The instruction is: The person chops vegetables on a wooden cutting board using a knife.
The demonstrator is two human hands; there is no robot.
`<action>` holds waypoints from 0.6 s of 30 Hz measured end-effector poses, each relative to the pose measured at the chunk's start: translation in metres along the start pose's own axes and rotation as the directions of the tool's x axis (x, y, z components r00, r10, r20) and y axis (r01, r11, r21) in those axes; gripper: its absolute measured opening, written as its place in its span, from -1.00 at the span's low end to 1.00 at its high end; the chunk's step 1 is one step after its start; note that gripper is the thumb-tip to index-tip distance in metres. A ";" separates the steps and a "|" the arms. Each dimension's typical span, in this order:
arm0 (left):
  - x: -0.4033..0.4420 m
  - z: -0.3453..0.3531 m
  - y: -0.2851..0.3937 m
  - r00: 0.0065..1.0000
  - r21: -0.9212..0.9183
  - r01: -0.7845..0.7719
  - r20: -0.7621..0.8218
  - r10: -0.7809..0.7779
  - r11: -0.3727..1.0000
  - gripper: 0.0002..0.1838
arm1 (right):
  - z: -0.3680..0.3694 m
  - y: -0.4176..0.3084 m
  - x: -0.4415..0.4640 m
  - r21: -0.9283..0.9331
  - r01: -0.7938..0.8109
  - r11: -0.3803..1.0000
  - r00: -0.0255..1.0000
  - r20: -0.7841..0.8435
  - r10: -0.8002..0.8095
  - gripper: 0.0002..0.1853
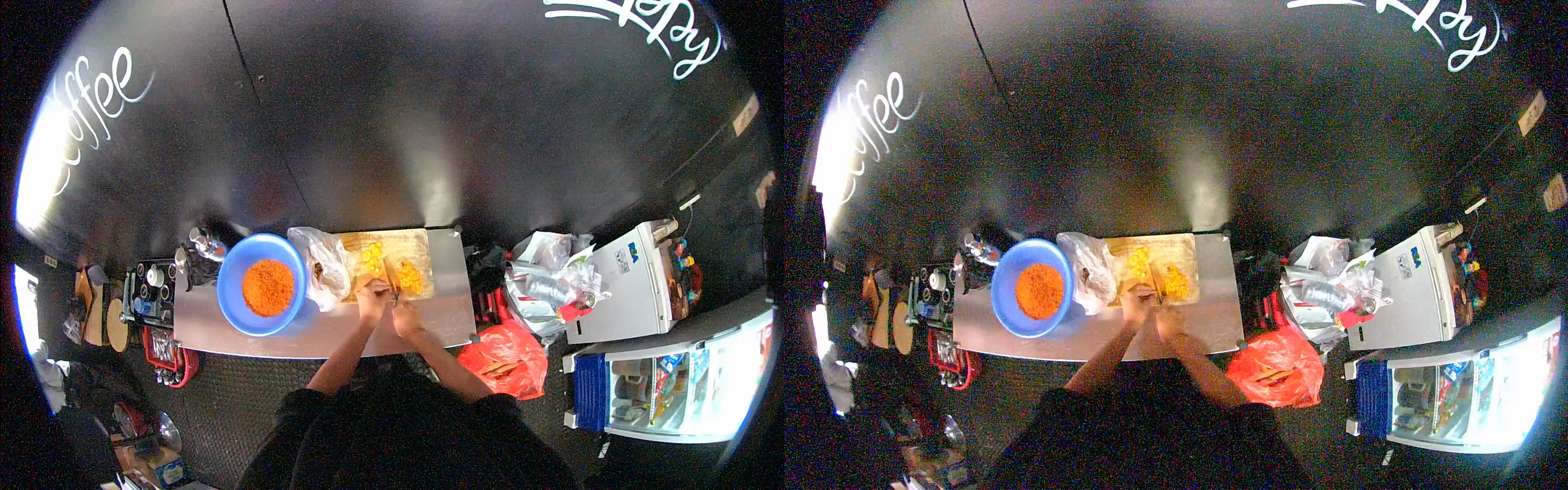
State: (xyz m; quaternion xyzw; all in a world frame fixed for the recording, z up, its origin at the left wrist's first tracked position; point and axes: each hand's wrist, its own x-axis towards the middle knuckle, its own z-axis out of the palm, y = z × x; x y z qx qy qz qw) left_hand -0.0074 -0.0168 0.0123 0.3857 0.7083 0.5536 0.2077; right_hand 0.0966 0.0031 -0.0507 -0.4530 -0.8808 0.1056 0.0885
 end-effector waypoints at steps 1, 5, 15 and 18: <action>-0.001 0.002 -0.006 0.998 -0.039 0.056 -0.007 -0.057 0.998 -0.89 | -0.026 -0.006 -0.001 0.055 -0.042 0.998 0.999 0.004 0.041 -0.74; 0.001 0.009 -0.002 0.999 0.063 0.006 -0.045 -0.003 0.998 -0.88 | -0.060 0.002 -0.003 0.171 -0.065 0.983 0.998 0.018 0.063 -0.70; 0.018 0.055 -0.093 0.977 -0.635 0.211 0.110 -0.183 0.743 -0.79 | -0.115 0.013 0.005 0.214 -0.056 0.975 0.998 -0.012 0.060 -0.71; 0.012 0.028 -0.036 0.996 -0.187 0.045 -0.064 -0.058 0.981 -0.83 | -0.124 0.014 0.004 0.184 -0.111 0.977 0.992 0.072 0.099 -0.71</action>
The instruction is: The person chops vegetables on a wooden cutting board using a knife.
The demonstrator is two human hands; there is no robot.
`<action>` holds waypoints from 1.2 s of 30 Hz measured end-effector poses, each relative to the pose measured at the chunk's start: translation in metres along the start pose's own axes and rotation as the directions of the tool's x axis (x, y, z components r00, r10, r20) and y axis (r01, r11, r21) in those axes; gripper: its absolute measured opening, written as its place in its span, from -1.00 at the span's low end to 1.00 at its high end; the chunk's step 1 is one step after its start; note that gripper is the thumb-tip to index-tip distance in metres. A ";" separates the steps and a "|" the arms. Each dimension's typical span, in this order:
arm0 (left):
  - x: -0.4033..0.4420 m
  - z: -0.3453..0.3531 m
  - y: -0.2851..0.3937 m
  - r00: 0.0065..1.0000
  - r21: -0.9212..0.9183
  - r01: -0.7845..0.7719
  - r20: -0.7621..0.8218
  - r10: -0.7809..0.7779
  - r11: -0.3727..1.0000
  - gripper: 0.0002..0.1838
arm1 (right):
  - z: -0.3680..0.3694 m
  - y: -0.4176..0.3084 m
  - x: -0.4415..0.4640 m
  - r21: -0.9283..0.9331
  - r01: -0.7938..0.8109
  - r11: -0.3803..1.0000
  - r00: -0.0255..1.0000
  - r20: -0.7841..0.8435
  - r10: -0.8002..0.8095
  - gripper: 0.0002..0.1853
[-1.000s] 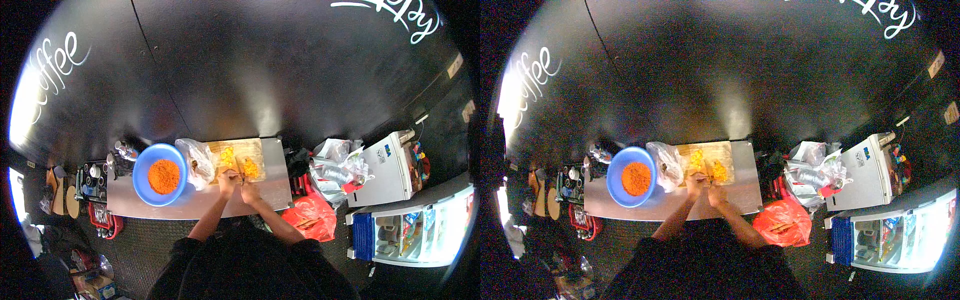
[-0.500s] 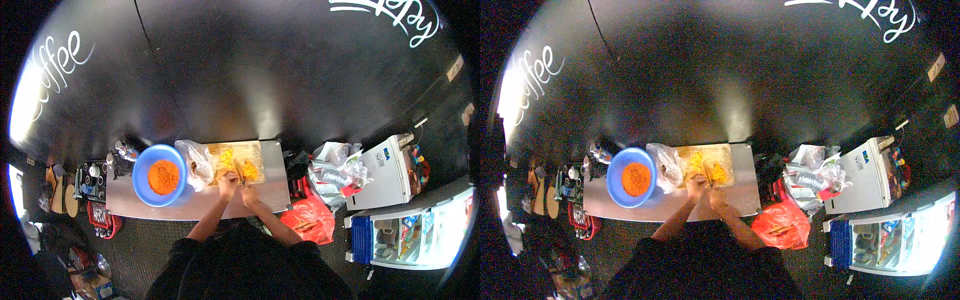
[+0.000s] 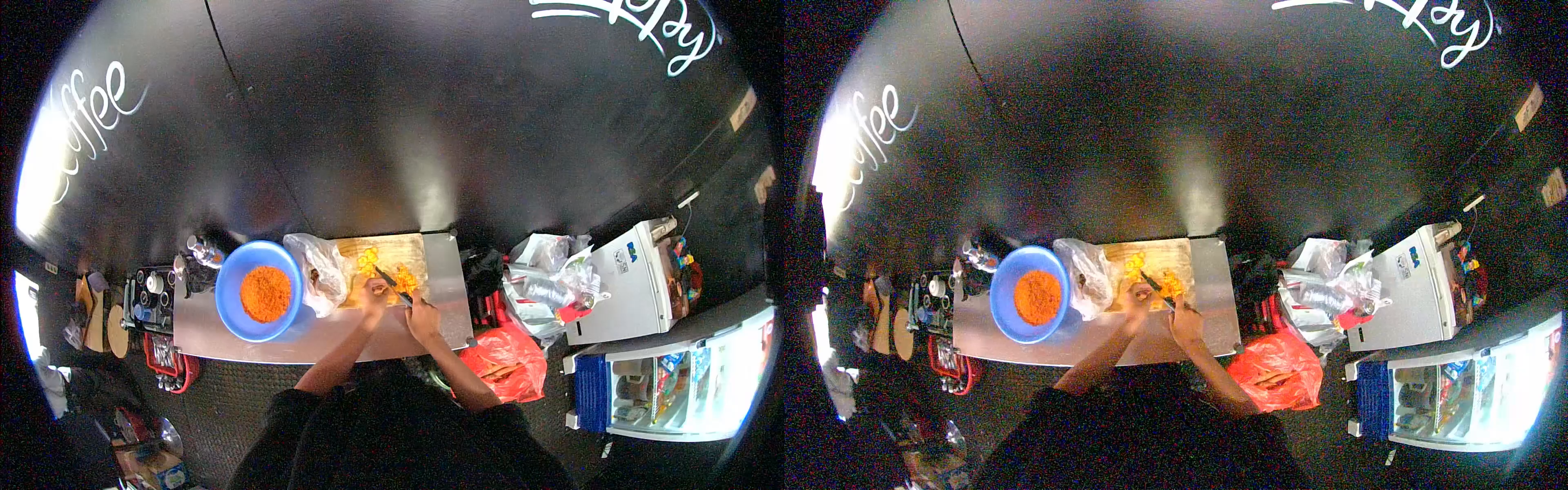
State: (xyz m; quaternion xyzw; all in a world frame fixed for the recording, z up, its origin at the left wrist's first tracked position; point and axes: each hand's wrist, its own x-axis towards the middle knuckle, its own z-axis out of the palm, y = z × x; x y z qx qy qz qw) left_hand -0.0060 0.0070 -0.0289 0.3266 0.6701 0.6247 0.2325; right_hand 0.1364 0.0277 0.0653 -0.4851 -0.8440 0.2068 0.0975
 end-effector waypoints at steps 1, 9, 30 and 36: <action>0.001 -0.004 0.012 0.998 0.184 -0.053 0.023 0.050 0.982 -0.84 | 0.001 0.001 0.000 -0.023 0.013 1.000 1.000 -0.007 -0.013 -0.64; 0.001 -0.022 0.093 0.928 0.422 -0.356 0.266 0.262 0.834 -0.79 | -0.008 0.003 0.001 0.000 0.086 0.996 0.992 -0.094 -0.086 -0.73; 0.008 -0.028 0.097 0.743 0.408 -0.639 0.547 0.386 0.652 -0.82 | -0.009 0.001 -0.004 0.009 0.142 0.990 0.989 -0.029 -0.142 -0.75; 0.013 -0.027 0.086 0.713 0.364 -0.636 0.615 0.338 0.680 -0.78 | -0.009 0.002 -0.005 -0.010 0.164 0.986 0.986 -0.035 -0.164 -0.73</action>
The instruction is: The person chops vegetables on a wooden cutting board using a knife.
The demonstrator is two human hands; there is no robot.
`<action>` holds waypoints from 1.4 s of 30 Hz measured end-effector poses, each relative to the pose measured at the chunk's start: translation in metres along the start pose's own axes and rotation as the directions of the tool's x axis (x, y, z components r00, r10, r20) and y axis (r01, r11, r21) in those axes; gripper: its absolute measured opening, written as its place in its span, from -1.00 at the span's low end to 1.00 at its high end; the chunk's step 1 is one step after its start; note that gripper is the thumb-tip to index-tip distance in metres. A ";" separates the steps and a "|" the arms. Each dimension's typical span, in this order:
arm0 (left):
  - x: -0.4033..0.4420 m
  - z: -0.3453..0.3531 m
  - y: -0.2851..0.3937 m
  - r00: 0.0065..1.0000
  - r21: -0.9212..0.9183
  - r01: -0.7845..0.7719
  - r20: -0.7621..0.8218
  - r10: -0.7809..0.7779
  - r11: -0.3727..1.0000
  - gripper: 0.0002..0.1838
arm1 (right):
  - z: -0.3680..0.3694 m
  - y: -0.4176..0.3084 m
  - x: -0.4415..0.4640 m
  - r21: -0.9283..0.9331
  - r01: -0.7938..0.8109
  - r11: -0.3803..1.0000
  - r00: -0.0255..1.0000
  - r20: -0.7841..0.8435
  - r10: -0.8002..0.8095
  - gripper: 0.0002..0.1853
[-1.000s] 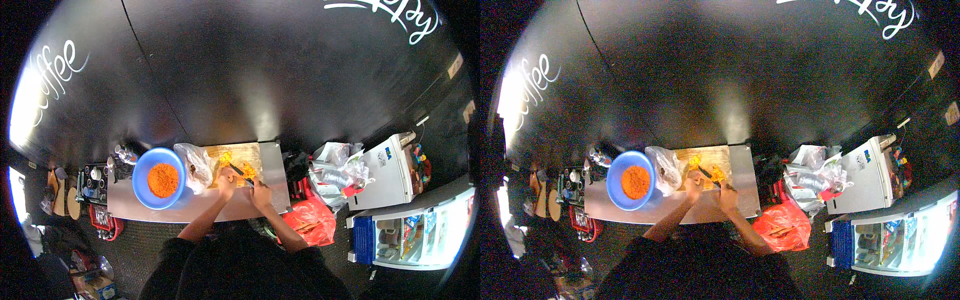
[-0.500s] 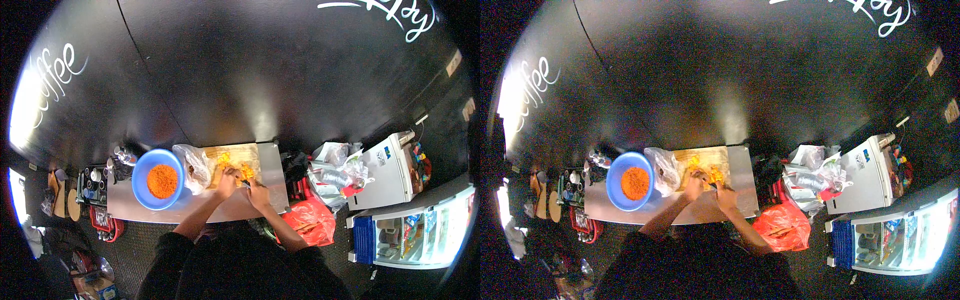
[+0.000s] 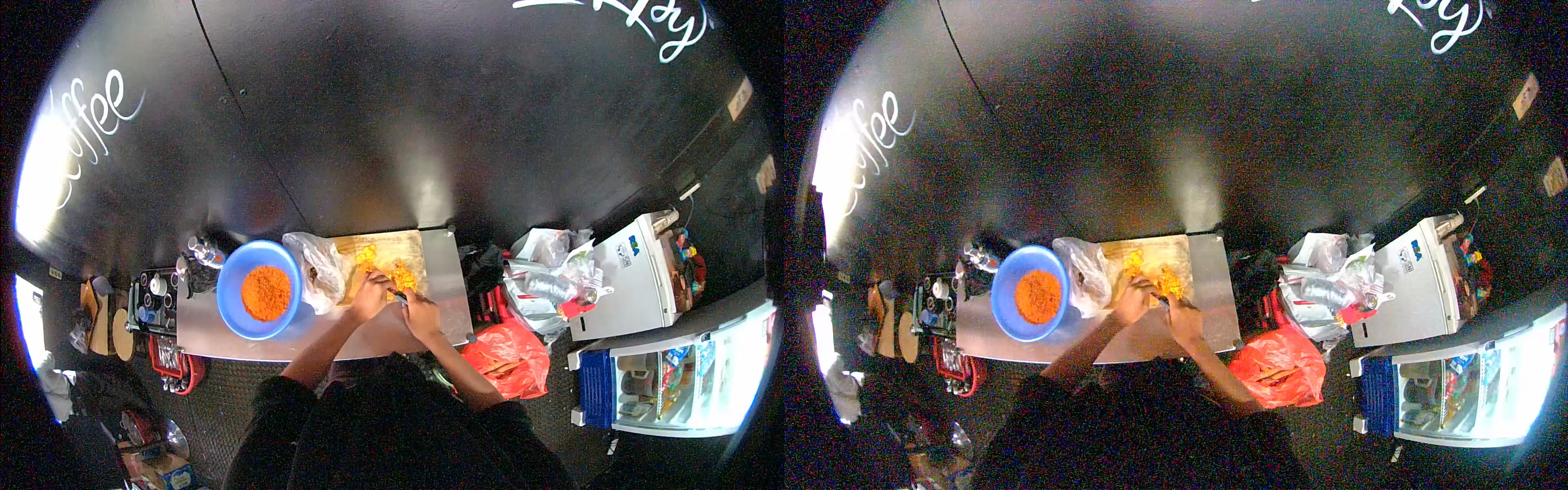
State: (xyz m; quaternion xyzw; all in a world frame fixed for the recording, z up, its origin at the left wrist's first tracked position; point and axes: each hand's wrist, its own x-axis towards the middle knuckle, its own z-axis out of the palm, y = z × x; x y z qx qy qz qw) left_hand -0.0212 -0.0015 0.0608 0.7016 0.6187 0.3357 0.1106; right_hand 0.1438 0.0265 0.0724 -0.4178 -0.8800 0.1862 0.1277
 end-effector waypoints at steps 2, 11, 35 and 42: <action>0.001 0.001 -0.002 1.000 -0.022 0.001 0.025 -0.001 1.000 -0.79 | 0.000 0.001 -0.001 -0.013 0.007 1.000 1.000 0.002 -0.007 -0.75; 0.017 -0.003 0.011 0.992 -0.063 0.065 -0.104 -0.072 0.996 -0.85 | -0.006 0.004 -0.002 -0.027 0.011 1.000 0.999 -0.030 -0.012 -0.77; 0.036 0.004 -0.015 0.926 0.057 0.370 0.051 -0.373 0.927 -0.69 | -0.025 0.007 -0.010 -0.039 -0.022 0.999 0.999 0.027 0.023 -0.71; 0.032 0.002 -0.022 0.945 0.307 0.315 -0.009 -0.328 0.898 -0.72 | -0.044 0.005 -0.022 -0.046 -0.063 0.997 0.998 -0.002 0.063 -0.69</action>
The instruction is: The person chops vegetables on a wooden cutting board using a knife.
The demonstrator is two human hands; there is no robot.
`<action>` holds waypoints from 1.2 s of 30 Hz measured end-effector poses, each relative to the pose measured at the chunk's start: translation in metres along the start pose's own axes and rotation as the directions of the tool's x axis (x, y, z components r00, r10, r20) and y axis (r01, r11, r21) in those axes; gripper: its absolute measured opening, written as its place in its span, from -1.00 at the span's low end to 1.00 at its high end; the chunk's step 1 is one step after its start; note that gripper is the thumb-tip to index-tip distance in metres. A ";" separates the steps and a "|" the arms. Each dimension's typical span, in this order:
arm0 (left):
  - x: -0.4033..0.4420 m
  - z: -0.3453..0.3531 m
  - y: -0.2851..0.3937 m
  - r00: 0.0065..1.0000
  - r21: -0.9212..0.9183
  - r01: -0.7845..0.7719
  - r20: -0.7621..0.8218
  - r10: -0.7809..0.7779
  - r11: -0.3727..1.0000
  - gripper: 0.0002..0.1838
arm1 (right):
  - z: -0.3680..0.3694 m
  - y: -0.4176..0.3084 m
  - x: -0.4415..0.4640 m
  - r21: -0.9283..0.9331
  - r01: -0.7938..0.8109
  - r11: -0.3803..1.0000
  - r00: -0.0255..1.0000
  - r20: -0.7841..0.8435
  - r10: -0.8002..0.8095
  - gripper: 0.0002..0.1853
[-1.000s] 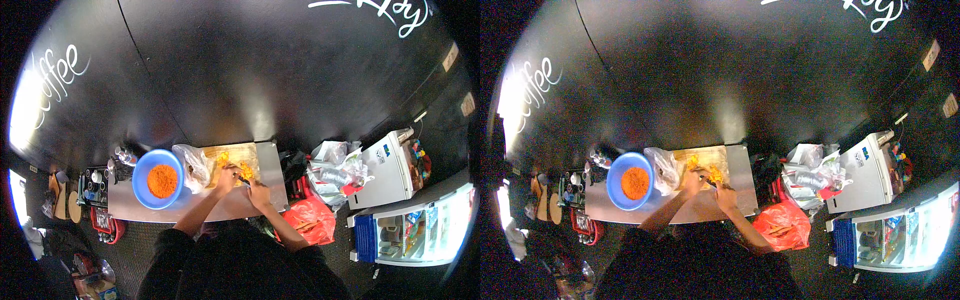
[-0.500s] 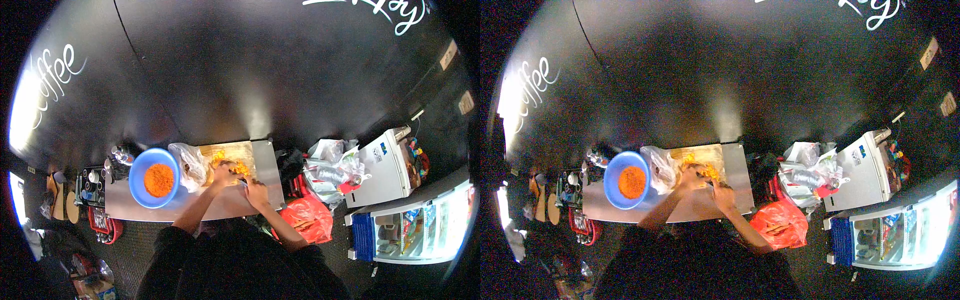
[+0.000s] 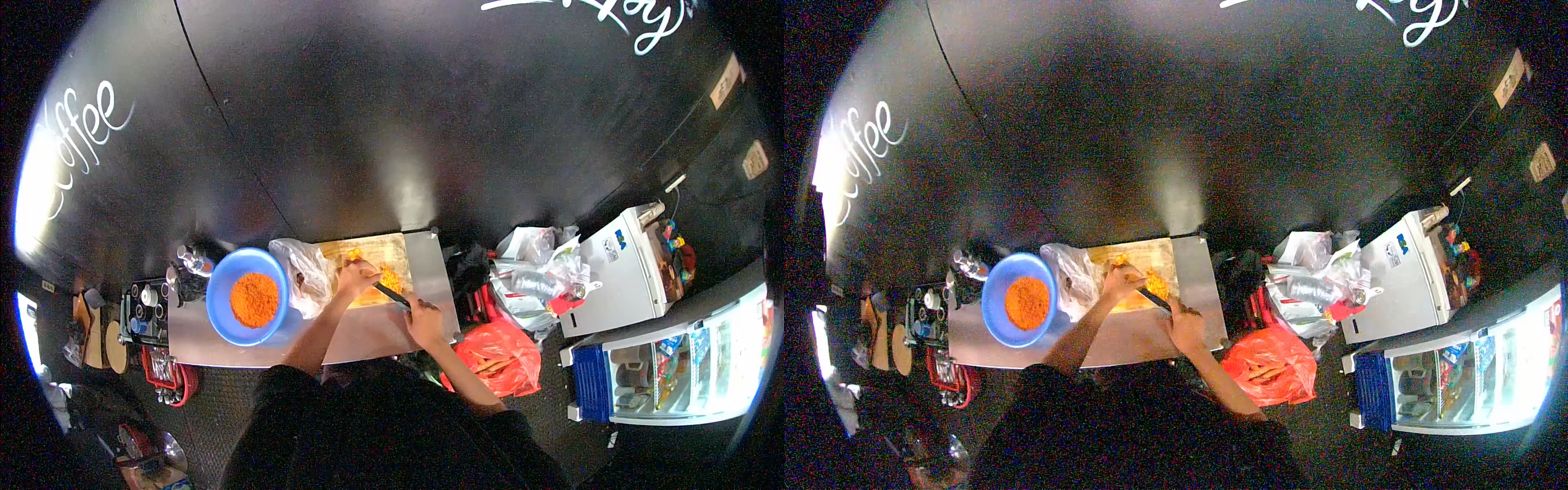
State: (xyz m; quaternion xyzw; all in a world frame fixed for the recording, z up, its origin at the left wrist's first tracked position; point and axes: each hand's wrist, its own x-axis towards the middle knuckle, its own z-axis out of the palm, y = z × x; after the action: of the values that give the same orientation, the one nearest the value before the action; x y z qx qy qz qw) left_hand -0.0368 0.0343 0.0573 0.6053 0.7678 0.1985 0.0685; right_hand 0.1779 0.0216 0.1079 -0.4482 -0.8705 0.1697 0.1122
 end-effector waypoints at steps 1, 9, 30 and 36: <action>-0.001 0.001 -0.001 0.995 -0.159 0.096 0.050 -0.089 0.983 -0.73 | -0.001 0.001 -0.002 0.011 0.011 1.000 0.999 -0.034 -0.011 -0.69; 0.000 0.033 -0.023 0.973 -0.575 0.225 0.087 -0.216 0.786 -0.80 | -0.005 0.015 -0.014 0.013 0.008 1.000 0.999 -0.046 -0.008 -0.71; -0.035 0.021 -0.038 0.886 -0.526 -0.060 -0.420 -0.197 0.848 -0.79 | 0.079 0.030 -0.020 0.261 0.014 0.965 1.000 0.002 -0.015 -0.68; -0.016 0.021 -0.038 0.911 -0.376 0.093 -0.341 -0.231 0.922 -0.72 | 0.057 0.023 -0.008 0.360 -0.102 0.927 0.987 0.152 0.049 -0.69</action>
State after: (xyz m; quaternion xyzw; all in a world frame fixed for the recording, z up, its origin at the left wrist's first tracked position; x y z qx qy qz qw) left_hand -0.0599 0.0159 0.0213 0.4665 0.7667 0.4390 0.0426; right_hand 0.1801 0.0161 0.0462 -0.4394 -0.8113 0.3646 0.1256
